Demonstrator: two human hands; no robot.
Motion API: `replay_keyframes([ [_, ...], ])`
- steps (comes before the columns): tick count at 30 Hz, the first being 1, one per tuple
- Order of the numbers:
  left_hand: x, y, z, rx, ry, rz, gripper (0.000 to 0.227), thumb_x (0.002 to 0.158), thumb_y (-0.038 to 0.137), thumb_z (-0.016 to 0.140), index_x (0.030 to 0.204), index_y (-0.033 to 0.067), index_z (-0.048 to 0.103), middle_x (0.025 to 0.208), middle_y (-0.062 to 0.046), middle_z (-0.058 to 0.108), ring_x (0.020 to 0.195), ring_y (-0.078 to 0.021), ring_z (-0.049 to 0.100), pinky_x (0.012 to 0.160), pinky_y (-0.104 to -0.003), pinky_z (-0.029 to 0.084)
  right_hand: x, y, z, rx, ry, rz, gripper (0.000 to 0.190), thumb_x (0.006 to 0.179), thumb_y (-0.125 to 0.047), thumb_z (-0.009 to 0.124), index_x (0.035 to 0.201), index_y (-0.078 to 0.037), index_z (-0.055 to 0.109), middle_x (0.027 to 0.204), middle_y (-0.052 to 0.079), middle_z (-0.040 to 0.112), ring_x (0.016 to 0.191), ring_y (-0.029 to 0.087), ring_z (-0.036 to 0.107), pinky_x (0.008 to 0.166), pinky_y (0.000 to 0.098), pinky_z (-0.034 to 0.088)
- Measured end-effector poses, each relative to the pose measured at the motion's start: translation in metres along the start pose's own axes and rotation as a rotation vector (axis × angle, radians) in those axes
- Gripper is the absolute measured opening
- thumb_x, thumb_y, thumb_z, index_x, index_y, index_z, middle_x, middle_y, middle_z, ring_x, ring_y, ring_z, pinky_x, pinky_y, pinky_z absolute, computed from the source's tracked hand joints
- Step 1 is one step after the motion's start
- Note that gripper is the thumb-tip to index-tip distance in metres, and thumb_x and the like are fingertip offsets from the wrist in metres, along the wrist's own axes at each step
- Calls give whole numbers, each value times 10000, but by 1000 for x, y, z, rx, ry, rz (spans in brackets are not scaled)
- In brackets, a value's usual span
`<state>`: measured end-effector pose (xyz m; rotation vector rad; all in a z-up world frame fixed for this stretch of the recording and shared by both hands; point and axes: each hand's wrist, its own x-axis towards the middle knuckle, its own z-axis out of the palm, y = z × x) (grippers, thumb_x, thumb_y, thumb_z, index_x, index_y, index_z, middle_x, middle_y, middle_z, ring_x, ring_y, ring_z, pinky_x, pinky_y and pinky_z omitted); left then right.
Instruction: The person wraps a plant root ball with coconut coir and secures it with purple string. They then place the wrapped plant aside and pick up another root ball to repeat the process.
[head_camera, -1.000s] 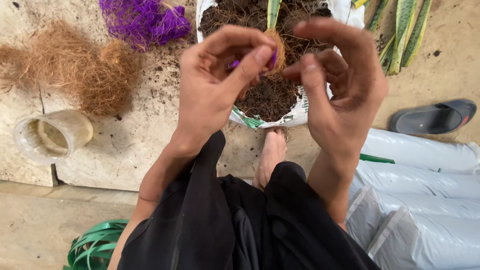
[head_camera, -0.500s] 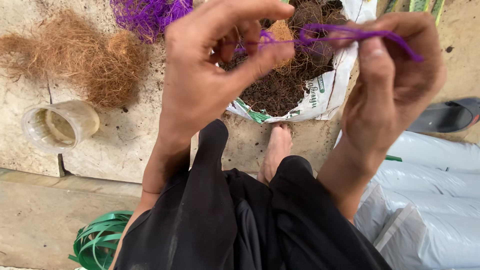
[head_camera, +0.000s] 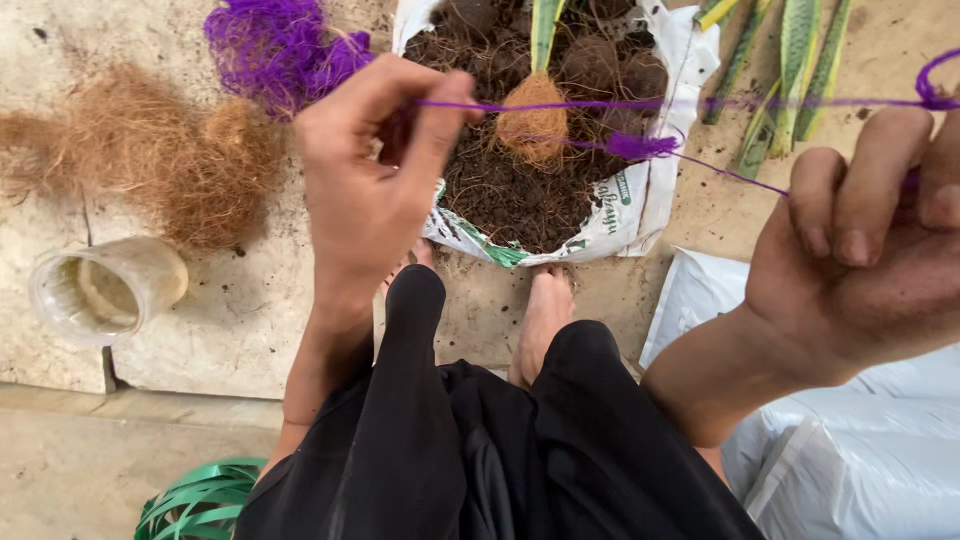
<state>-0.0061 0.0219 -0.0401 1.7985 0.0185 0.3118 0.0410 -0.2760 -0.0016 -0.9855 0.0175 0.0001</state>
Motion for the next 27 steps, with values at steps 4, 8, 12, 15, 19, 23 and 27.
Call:
replay_keyframes([
  [4,-10,-14,3,-337,47,-84,315,1206,246,546,1015,34,680,862,-46,681,641,-74,535,576,-200,418,-5,-8,6,17,12,37,225,1194,-265,465,1178,-45,512,694,28,394,473,124,347,439,282,280],
  [8,-14,-12,8,-732,6,-126,498,1246,428,410,1057,37,655,911,-106,673,716,-158,590,664,-273,500,-6,-9,32,6,-45,70,226,1196,-273,444,1198,-56,507,694,24,393,472,123,344,438,274,272],
  [12,-4,-1,20,-857,-193,-36,623,1184,591,254,1223,90,623,1150,-98,682,1059,-183,645,920,-300,526,-5,3,55,-132,-142,31,165,1125,-188,456,1185,-41,500,606,46,406,428,145,405,407,303,332],
  [15,3,1,39,-863,-420,-11,564,1144,561,334,1335,89,578,1225,-65,684,1162,-156,662,1013,-286,538,-6,9,64,-74,-236,110,160,1125,-186,455,1142,-30,487,635,105,484,433,189,474,456,330,392],
  [19,-11,-5,65,-825,-734,-50,487,1145,423,572,1413,21,510,1181,-43,673,1106,-113,651,1039,-274,548,-11,9,56,18,-279,217,200,1136,-227,445,1084,-37,477,720,137,557,488,222,539,536,357,450],
  [23,-18,-19,65,-662,-685,-203,246,1152,248,566,1164,28,677,918,-3,677,731,-34,518,689,-214,441,-8,5,40,52,-275,174,205,1147,-255,446,1115,-63,509,864,133,612,589,215,555,600,368,447],
  [27,-17,-29,36,-534,-588,-119,278,1129,241,562,1033,26,710,842,8,693,647,-32,496,588,-215,404,-2,-4,28,109,-206,159,229,1106,-268,435,1202,-85,533,927,91,663,617,181,537,590,348,417],
])
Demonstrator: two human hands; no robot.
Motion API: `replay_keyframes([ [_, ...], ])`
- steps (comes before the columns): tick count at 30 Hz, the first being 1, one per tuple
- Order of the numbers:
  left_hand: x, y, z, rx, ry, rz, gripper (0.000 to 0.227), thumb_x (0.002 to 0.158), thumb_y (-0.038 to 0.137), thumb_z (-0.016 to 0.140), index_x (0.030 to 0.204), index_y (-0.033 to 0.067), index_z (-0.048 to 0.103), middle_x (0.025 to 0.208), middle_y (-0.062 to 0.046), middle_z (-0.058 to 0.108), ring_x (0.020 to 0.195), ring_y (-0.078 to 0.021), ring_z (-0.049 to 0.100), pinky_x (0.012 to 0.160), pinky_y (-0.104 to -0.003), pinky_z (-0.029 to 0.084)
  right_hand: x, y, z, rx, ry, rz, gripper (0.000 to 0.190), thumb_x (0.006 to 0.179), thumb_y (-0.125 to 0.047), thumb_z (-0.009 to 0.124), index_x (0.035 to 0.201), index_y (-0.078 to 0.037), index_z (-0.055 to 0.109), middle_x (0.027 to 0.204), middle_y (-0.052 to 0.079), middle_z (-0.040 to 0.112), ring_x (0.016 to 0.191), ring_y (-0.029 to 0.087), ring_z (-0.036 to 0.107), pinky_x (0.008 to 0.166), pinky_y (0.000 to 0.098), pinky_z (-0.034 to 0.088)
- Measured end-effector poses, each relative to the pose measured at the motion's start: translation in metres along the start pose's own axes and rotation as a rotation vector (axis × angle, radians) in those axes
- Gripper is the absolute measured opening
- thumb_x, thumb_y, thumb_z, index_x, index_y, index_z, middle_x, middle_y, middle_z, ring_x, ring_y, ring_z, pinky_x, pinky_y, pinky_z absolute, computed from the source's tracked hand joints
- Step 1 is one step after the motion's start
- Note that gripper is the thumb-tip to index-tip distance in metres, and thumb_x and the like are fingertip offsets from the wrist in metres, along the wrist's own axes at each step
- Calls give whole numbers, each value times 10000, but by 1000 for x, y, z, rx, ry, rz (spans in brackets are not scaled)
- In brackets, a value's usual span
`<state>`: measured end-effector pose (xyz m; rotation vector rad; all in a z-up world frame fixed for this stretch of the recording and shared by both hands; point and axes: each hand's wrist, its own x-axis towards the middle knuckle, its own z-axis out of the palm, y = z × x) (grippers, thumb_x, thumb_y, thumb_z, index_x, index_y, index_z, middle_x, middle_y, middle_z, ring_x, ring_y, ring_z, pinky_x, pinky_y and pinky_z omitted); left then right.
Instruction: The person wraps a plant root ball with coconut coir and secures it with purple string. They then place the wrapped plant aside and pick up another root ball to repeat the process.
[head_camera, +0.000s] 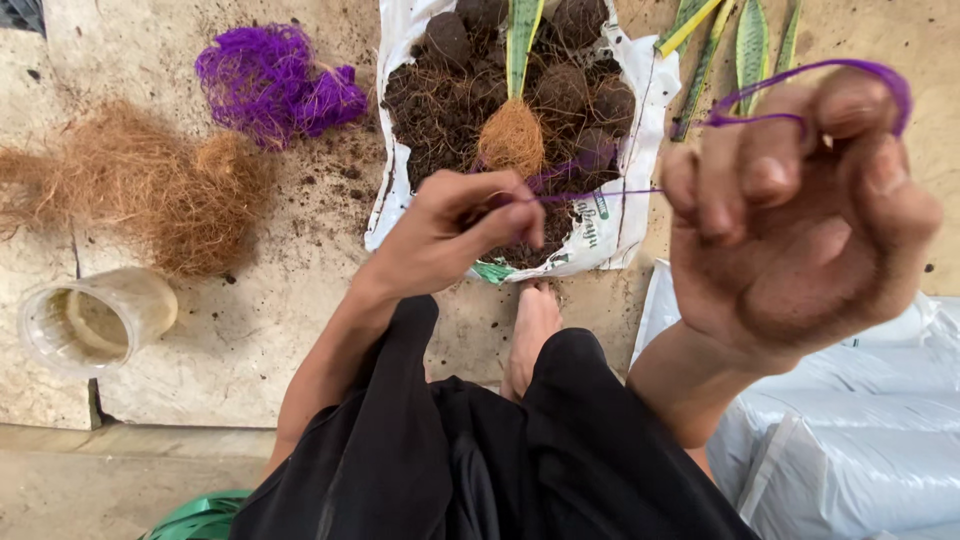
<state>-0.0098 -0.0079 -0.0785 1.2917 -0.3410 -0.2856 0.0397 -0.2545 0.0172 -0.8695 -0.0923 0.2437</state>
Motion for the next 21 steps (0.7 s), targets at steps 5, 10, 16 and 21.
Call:
replay_keyframes([
  [5,-23,16,-13,40,85,55,186,1111,181,631,1042,32,718,884,5,708,729,-42,585,631,-233,462,-4,-5,2,-157,86,-130,373,1094,-211,433,1439,-97,517,1185,130,699,465,108,493,448,278,366],
  [10,-36,17,-15,121,244,-43,91,997,70,731,1063,11,752,694,30,556,581,-2,365,543,-217,246,-6,-13,-7,-20,127,-181,339,1111,-224,413,1408,-93,510,1465,76,633,396,121,497,359,255,350],
  [16,-47,-4,-37,96,291,109,79,1001,100,733,1060,49,751,793,15,699,524,24,412,464,-177,263,-4,-14,-31,-248,301,-290,348,1185,-290,410,1416,-39,476,1432,79,564,668,212,546,595,345,455],
  [21,-65,-17,-60,120,388,175,93,1040,147,724,1054,55,726,824,5,694,531,9,444,418,-155,299,-3,-11,-33,-297,338,-316,361,1186,-262,418,1460,-29,440,1408,122,580,753,249,581,663,372,482],
])
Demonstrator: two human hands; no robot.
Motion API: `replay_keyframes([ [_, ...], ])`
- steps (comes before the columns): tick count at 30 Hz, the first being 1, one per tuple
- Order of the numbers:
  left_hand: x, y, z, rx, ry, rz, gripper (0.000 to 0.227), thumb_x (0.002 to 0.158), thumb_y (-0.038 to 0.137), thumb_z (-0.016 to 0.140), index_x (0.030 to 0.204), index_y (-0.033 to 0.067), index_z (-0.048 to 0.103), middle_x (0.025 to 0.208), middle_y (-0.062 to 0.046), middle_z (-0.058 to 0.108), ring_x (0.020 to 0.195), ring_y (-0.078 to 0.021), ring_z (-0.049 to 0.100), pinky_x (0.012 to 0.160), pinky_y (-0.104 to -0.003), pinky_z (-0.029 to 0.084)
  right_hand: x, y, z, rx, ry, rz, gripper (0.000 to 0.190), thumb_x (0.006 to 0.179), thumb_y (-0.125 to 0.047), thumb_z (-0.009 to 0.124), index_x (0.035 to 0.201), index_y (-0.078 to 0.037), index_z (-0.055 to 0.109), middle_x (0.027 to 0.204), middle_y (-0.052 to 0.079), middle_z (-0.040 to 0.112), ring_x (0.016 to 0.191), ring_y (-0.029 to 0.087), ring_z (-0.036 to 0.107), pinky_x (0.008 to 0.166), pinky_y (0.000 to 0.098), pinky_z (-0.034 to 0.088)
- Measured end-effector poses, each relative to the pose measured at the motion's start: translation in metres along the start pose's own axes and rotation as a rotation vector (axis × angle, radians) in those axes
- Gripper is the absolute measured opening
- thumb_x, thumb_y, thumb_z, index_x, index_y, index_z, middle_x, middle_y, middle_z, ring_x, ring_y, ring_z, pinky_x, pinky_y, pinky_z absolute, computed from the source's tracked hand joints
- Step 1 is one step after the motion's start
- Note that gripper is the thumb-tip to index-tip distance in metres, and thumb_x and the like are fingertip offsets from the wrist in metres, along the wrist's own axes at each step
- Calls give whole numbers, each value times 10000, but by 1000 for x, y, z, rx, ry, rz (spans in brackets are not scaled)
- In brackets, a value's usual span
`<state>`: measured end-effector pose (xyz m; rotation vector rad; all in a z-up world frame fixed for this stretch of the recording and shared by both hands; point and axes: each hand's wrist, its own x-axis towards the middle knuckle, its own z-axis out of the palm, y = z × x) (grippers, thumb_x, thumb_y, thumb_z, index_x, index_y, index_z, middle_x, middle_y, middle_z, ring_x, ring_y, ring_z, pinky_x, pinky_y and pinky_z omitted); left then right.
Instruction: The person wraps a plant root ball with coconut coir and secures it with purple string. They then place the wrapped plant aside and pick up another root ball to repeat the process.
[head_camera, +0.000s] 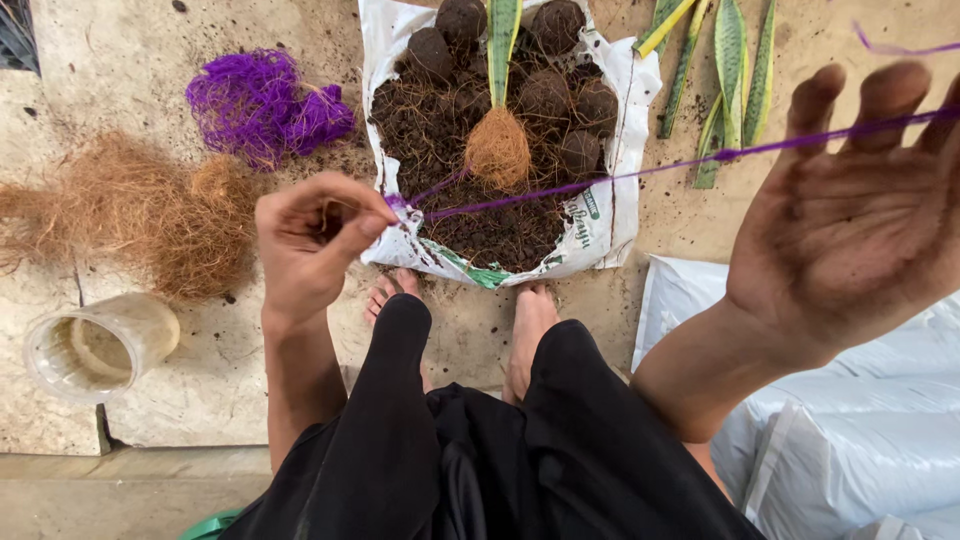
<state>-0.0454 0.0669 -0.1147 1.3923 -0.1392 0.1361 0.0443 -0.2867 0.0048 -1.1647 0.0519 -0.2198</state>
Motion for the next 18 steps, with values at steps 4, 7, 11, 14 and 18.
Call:
replay_keyframes([
  [4,-2,3,0,-119,105,24,94,1078,141,704,1102,51,704,796,-5,659,551,-5,470,468,-166,344,-1,-5,7,-22,-7,-12,379,1188,-240,425,1496,-21,411,1389,156,594,820,279,609,717,393,503],
  [7,-1,15,6,-197,197,-25,83,1121,106,683,1099,27,670,889,-32,651,663,-43,509,570,-169,388,0,-8,15,-25,-26,-14,396,1188,-224,430,1522,-15,389,1374,182,603,870,301,629,757,409,519],
  [11,14,36,19,225,290,-20,140,1152,196,644,1169,57,646,1071,-68,681,959,-167,606,880,-298,506,-5,-13,28,-34,-43,-18,423,1190,-202,437,1557,-7,360,1355,216,616,938,331,657,812,431,540],
  [14,25,54,40,778,230,89,335,1110,349,631,1344,115,585,1413,-79,620,1398,-247,461,1239,-415,339,-13,-14,43,-41,-66,-13,447,1191,-185,442,1584,-1,338,1341,242,626,988,354,678,852,447,556],
  [18,48,61,83,584,-136,209,563,1023,439,689,1468,146,508,1536,-104,524,1510,-255,416,1305,-484,299,-31,-12,64,-64,-102,19,481,1192,-163,449,1619,7,309,1322,276,639,1055,384,705,906,468,578],
])
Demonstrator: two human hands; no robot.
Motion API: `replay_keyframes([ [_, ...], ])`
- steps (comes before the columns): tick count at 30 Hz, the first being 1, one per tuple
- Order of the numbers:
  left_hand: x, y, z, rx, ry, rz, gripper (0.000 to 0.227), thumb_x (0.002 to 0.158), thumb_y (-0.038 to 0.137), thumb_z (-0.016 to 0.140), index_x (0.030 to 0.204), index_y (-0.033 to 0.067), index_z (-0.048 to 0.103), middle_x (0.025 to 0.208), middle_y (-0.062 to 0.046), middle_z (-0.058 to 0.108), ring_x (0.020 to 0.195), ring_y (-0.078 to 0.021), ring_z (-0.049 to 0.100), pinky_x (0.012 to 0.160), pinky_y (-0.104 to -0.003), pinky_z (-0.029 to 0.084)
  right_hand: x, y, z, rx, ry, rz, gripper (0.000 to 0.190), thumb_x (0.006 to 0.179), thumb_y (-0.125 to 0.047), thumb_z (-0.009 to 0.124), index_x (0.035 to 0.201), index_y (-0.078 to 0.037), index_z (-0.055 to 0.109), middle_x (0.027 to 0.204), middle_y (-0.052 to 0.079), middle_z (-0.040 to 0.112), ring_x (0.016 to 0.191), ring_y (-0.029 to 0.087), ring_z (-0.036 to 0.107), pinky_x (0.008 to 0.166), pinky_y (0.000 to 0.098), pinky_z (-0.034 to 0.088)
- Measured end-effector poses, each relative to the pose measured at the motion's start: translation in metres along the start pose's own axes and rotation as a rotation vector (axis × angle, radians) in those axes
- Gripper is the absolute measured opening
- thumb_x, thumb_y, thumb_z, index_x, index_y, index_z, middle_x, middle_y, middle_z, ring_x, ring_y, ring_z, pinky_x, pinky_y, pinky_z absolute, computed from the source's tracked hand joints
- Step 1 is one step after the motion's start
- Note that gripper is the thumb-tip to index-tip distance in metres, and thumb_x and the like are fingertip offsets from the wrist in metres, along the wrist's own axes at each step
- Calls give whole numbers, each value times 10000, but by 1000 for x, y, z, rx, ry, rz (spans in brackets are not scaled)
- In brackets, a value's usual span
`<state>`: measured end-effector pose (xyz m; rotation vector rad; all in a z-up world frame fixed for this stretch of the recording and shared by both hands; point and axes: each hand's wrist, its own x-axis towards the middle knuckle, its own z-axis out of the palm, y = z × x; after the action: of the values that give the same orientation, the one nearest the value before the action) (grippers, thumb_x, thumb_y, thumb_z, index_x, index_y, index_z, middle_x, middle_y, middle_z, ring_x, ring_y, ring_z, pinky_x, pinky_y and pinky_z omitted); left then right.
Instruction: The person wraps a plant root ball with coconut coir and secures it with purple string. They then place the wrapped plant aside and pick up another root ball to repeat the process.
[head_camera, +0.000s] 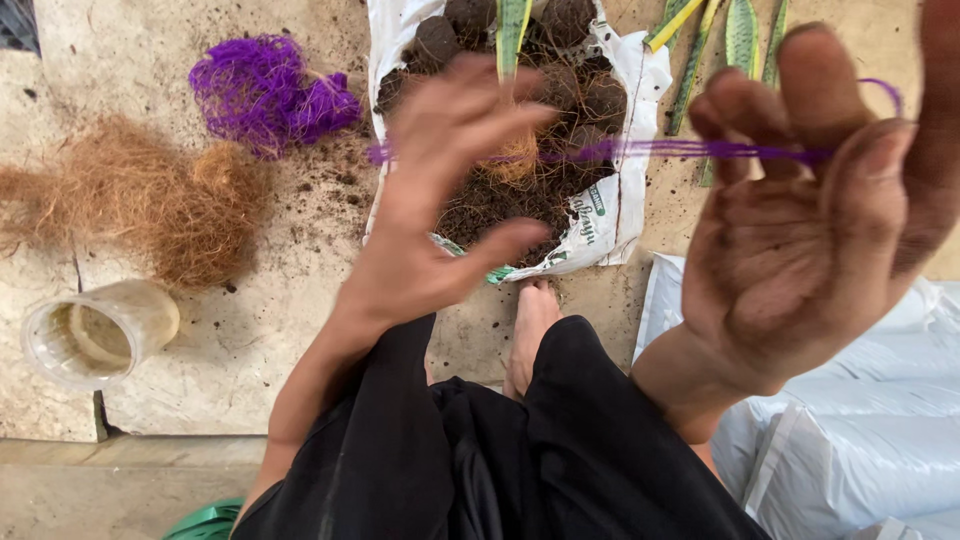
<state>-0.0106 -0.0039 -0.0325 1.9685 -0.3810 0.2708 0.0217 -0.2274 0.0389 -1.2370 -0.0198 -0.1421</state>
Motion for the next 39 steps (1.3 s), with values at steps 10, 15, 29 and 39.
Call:
replay_keyframes([
  [10,14,5,14,-564,1,-221,159,1054,79,747,1213,73,746,932,-58,775,708,-55,717,534,-157,520,14,8,-11,-65,71,-61,397,1211,-145,469,1560,23,380,1304,271,655,1098,368,706,924,446,571],
  [15,3,9,-2,-632,114,-287,111,1092,87,725,1192,40,715,877,-54,739,715,-64,711,537,-169,476,20,18,-33,-73,57,-76,317,1220,-138,492,1489,29,466,1286,249,662,1101,336,697,927,414,558],
  [29,-5,0,1,-522,359,-261,131,1139,81,726,1253,70,662,741,39,543,571,-17,380,505,-174,260,14,40,-103,-81,204,-233,195,1200,-94,549,1238,58,665,1111,182,669,1104,257,658,912,343,514],
  [39,-17,6,-9,-560,255,-223,343,1117,8,745,1391,63,545,752,48,536,591,3,416,528,-169,269,24,48,-129,-205,30,-378,282,1225,-192,501,1181,25,676,1167,175,696,1043,208,617,932,304,501],
])
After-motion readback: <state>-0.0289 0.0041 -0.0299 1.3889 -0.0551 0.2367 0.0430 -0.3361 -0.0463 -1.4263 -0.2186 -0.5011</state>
